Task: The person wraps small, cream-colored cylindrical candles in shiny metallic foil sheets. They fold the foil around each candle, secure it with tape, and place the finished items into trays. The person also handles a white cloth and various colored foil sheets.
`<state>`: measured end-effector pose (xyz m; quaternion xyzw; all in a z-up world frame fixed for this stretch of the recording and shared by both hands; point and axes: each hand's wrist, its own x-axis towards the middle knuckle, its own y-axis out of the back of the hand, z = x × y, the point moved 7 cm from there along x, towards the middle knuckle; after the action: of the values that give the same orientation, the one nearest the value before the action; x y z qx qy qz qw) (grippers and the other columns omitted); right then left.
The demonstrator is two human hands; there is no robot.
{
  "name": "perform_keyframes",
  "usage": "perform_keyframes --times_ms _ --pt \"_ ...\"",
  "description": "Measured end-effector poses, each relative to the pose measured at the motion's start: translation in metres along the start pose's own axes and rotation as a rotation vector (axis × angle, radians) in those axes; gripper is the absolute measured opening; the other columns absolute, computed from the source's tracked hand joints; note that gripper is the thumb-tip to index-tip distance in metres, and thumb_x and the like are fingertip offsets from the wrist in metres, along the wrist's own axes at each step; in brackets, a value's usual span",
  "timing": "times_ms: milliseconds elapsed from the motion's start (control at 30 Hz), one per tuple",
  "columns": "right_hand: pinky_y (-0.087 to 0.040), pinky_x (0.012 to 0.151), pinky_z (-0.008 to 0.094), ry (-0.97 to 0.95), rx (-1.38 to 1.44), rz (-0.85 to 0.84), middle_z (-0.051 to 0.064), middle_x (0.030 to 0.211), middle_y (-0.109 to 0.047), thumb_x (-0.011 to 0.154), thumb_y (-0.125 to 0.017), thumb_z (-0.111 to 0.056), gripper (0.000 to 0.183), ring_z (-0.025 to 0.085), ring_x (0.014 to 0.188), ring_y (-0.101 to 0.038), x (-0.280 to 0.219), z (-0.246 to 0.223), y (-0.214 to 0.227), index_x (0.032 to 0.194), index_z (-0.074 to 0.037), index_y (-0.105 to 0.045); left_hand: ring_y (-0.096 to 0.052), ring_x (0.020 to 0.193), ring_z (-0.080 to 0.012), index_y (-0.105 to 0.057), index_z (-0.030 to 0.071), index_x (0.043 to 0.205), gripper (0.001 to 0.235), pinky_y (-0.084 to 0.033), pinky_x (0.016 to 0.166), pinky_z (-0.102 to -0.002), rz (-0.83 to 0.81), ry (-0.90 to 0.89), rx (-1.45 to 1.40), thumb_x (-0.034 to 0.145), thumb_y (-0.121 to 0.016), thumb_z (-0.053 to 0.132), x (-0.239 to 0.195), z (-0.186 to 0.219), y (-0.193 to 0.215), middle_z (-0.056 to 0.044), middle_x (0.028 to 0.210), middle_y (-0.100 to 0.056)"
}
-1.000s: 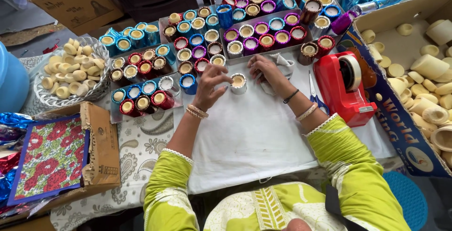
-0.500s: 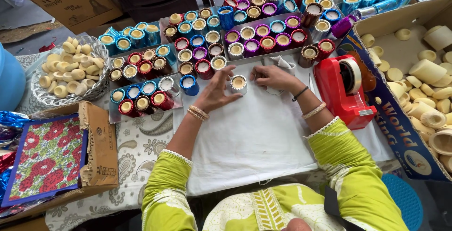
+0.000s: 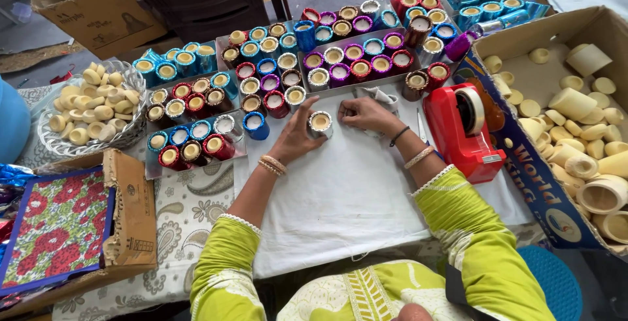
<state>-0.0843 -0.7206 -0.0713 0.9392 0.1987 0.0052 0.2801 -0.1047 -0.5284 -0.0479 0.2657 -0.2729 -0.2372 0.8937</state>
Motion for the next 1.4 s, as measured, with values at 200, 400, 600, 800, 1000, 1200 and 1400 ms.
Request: perform_keyframes --times_ms 200,400,600,800,1000,1200,1400 --pt "-0.052 0.067 0.035 0.133 -0.188 0.052 0.006 0.082 -0.072 0.085 -0.072 -0.020 0.019 0.018 0.071 -0.064 0.003 0.000 -0.002 0.098 -0.007 -0.071 -0.069 0.116 -0.0275 -0.027 0.018 0.155 0.102 -0.059 0.097 -0.041 0.032 0.005 -0.104 0.075 -0.089 0.009 0.014 -0.001 0.008 -0.016 0.122 -0.066" --pt "-0.053 0.070 0.038 0.090 -0.253 0.087 0.008 0.080 -0.072 0.084 -0.073 -0.024 0.018 0.021 0.071 -0.067 0.004 -0.002 -0.003 0.096 -0.010 -0.071 -0.067 0.116 -0.0291 -0.027 0.014 0.153 0.101 -0.061 0.097 -0.038 0.057 -0.172 -0.097 0.075 -0.090 0.006 0.064 0.027 0.021 -0.018 0.136 -0.058" --pt "-0.054 0.073 0.040 0.210 -0.287 0.119 0.009 0.080 -0.072 0.083 -0.073 -0.021 0.015 0.024 0.075 -0.069 -0.004 -0.017 -0.002 0.089 -0.008 -0.069 -0.070 0.112 -0.0296 -0.030 0.015 0.152 0.095 -0.060 0.095 -0.040 0.114 -0.198 -0.025 0.078 -0.090 0.013 0.130 0.038 0.009 -0.015 0.135 -0.062" --pt "-0.054 0.075 0.043 0.235 -0.279 0.153 0.010 0.081 -0.071 0.083 -0.072 -0.023 0.017 0.028 0.080 -0.070 -0.007 -0.018 -0.003 0.088 -0.007 -0.068 -0.066 0.118 -0.0346 -0.034 0.016 0.152 0.095 -0.058 0.099 -0.047 0.074 -0.200 -0.027 0.076 -0.091 0.016 0.190 0.052 -0.040 -0.018 0.136 -0.059" --pt "-0.055 0.083 0.043 0.280 -0.302 0.160 0.010 0.086 -0.072 0.085 -0.071 -0.025 0.020 0.028 0.085 -0.070 0.013 0.016 -0.015 0.091 -0.007 -0.066 -0.059 0.127 -0.0397 -0.031 0.021 0.151 0.101 -0.055 0.102 -0.052 -0.015 -0.236 0.007 0.073 -0.094 0.019 0.229 0.069 -0.087 -0.019 0.146 -0.053" --pt "-0.054 0.088 0.043 0.489 -0.222 0.322 0.014 0.101 -0.073 0.078 -0.080 -0.026 0.037 0.032 0.098 -0.069 0.003 0.006 -0.008 0.107 -0.005 -0.068 -0.058 0.128 -0.0389 -0.029 0.019 0.150 0.101 -0.053 0.103 -0.050 -0.061 -0.287 -0.082 0.072 -0.093 0.015 0.235 0.081 -0.118 -0.023 0.140 -0.056" --pt "-0.047 0.103 0.043 0.373 -0.470 0.274 0.015 0.122 -0.069 0.088 -0.072 -0.031 0.035 0.033 0.119 -0.061 0.049 0.086 -0.042 0.115 -0.008 -0.068 -0.072 0.100 -0.0343 -0.030 0.018 0.148 0.093 -0.057 0.086 -0.046 -0.082 -0.164 -0.065 0.075 -0.088 0.015 0.237 0.074 -0.134 -0.018 0.115 -0.068"
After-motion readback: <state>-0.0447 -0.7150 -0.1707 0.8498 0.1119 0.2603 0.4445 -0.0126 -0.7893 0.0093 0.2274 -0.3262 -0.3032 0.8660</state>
